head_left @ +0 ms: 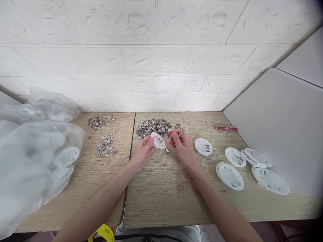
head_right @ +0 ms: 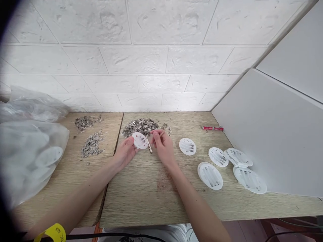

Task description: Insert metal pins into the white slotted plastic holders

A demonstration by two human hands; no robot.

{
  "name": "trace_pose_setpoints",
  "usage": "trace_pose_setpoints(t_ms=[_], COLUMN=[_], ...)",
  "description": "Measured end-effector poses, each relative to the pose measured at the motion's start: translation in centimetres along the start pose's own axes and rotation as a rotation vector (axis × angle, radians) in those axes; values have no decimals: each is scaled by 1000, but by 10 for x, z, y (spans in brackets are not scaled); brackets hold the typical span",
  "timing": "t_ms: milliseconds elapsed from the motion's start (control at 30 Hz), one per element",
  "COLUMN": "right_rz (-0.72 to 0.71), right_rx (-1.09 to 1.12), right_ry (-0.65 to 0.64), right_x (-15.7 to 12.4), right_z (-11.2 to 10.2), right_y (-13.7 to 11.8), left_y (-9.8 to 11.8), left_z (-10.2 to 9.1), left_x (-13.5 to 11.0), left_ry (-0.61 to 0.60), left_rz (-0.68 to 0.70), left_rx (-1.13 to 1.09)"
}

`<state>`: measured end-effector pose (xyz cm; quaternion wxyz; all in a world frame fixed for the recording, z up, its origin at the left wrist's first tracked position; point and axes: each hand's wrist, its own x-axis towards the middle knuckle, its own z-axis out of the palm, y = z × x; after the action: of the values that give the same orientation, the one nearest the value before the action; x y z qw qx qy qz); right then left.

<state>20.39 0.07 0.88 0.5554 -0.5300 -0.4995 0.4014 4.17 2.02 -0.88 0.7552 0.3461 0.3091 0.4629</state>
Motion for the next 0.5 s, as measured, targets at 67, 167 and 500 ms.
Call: trace_pose_setpoints(t_ms=[67,167,500], right_rz=[7,22,-68], right_rx=[-34,-105,-537], right_ry=[13,-82,-297], right_x=[0,0,-2], right_z=[-1,-2,-3], right_y=[1,0,-2], left_y=[2,4,-5], left_z=[2,4,-2], left_x=[-1,-1,-2], left_ry=[26,53,115], left_rz=[-7,-17,128], left_rx=[-11,-26,258])
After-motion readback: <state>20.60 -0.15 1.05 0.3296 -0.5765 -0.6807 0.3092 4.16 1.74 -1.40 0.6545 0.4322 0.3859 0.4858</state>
